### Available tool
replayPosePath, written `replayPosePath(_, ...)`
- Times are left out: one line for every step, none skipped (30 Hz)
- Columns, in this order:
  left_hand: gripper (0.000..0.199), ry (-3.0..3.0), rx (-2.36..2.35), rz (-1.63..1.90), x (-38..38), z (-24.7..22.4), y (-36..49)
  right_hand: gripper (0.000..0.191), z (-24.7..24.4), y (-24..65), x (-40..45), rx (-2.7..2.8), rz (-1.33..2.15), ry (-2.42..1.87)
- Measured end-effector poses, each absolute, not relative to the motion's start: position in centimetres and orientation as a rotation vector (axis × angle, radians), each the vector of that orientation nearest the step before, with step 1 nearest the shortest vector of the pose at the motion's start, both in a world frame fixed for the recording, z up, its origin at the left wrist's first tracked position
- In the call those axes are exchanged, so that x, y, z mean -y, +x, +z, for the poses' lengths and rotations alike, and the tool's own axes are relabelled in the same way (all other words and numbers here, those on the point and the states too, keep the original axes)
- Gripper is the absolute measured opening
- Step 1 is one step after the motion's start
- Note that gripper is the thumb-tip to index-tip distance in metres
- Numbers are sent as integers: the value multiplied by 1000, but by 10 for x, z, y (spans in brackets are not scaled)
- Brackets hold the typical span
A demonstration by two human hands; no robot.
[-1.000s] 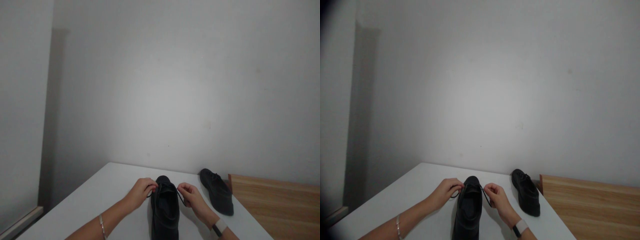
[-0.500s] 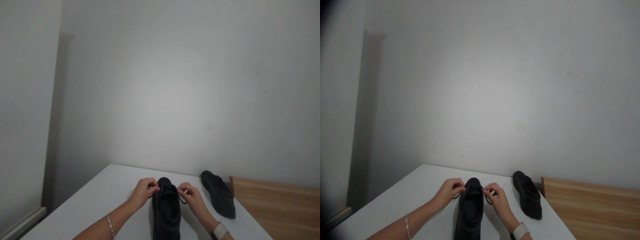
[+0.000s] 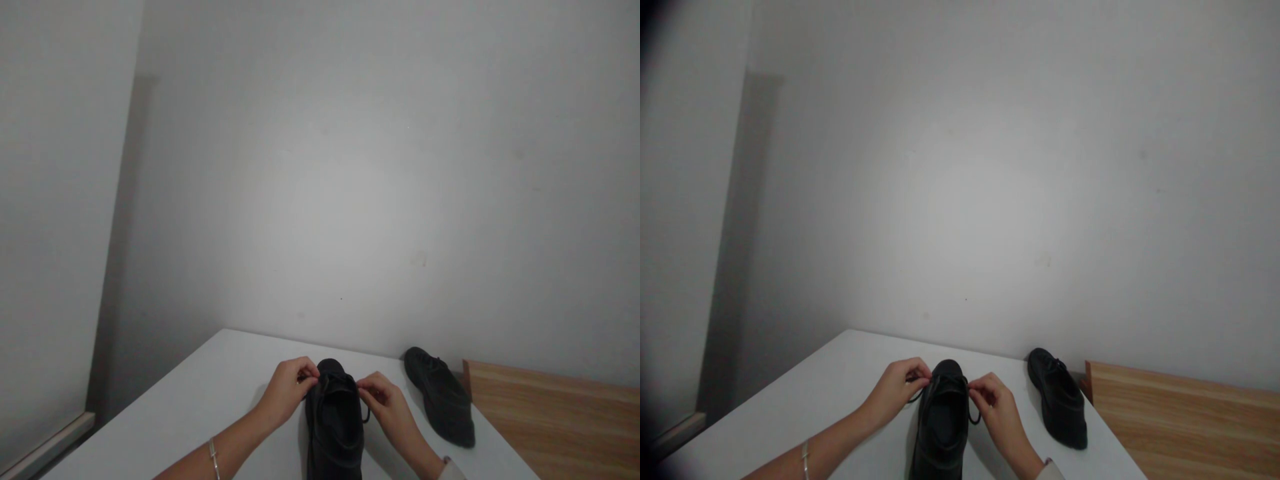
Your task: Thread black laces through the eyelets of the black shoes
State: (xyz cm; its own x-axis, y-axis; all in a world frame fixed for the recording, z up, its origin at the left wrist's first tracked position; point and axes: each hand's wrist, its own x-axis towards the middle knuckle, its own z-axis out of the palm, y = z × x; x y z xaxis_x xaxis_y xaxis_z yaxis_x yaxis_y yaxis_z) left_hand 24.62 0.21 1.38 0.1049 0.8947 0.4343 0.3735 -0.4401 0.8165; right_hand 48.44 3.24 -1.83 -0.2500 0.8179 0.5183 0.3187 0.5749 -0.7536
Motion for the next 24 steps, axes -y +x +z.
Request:
replayPosePath(10, 1935, -1262, 1298, -1, 16, 246, 26, -18, 484, -32, 1824, 625, -929)
replayPosePath(11, 1998, -1289, 1274, 1, 17, 246, 26, -18, 484, -32, 1827, 613, -932)
replayPosePath(13, 2059, -1317, 1249, 2, 18, 246, 26, -17, 483, -31, 1834, 601, -935)
replayPosePath(14, 2108, -1344, 1225, 4, 19, 246, 27, -16, 483, -31, 1843, 591, -937)
replayPosePath(15, 2143, -1368, 1203, 5, 20, 246, 27, -16, 483, -31, 1848, 582, -939)
replayPosePath(16, 2165, -1383, 1186, 6, 19, 245, 28, -15, 483, -31, 1851, 576, -939)
replayPosePath(18, 2178, -1390, 1178, 6, 19, 246, 28, -14, 483, -30, 1854, 571, -941)
replayPosePath(19, 2185, -1392, 1178, 5, 18, 246, 29, -14, 482, -30, 1855, 568, -944)
replayPosePath(19, 2190, -1393, 1185, 5, 17, 247, 29, -13, 482, -30, 1852, 567, -950)
replayPosePath(19, 2196, -1394, 1201, 4, 16, 247, 30, -13, 482, -30, 1847, 569, -958)
replayPosePath(18, 2206, -1398, 1226, 3, 15, 248, 30, -13, 481, -29, 1842, 575, -967)
replayPosePath(17, 2217, -1406, 1253, 2, 14, 249, 30, -14, 481, -29, 1840, 583, -975)
replayPosePath(16, 2226, -1414, 1279, 1, 13, 249, 30, -14, 480, -28, 1840, 592, -980)
replayPosePath(16, 2229, -1420, 1298, 1, 13, 250, 30, -14, 479, -27, 1845, 602, -980)
replayPosePath(15, 2220, -1420, 1311, 0, 12, 250, 30, -14, 479, -26, 1855, 609, -978)
replayPosePath(14, 2194, -1415, 1315, -1, 12, 251, 29, -13, 478, -25, 1871, 609, -975)
replayPosePath(14, 2153, -1402, 1311, -1, 12, 251, 30, -12, 477, -23, 1885, 603, -973)
replayPosePath(14, 2104, -1378, 1302, -1, 12, 251, 31, -10, 477, -20, 1897, 593, -976)
replayPosePath(15, 2054, -1346, 1296, -1, 13, 252, 34, -6, 476, -17, 1909, 582, -987)
replayPosePath(16, 2013, -1314, 1286, 0, 14, 252, 37, -2, 475, -13, 1925, 571, -1002)
replayPosePath(17, 1989, -1294, 1276, 2, 15, 253, 40, 4, 474, -9, 1947, 560, -1022)
replayPosePath(17, 1992, -1286, 1265, 4, 18, 254, 43, 11, 473, -4, 1981, 541, -1044)
replayPosePath(17, 2018, -1295, 1254, 6, 21, 256, 43, 18, 471, 1, 2030, 506, -1066)
replayPosePath(17, 2070, -1325, 1236, 9, 25, 258, 40, 25, 469, 5, 2095, 446, -1090)
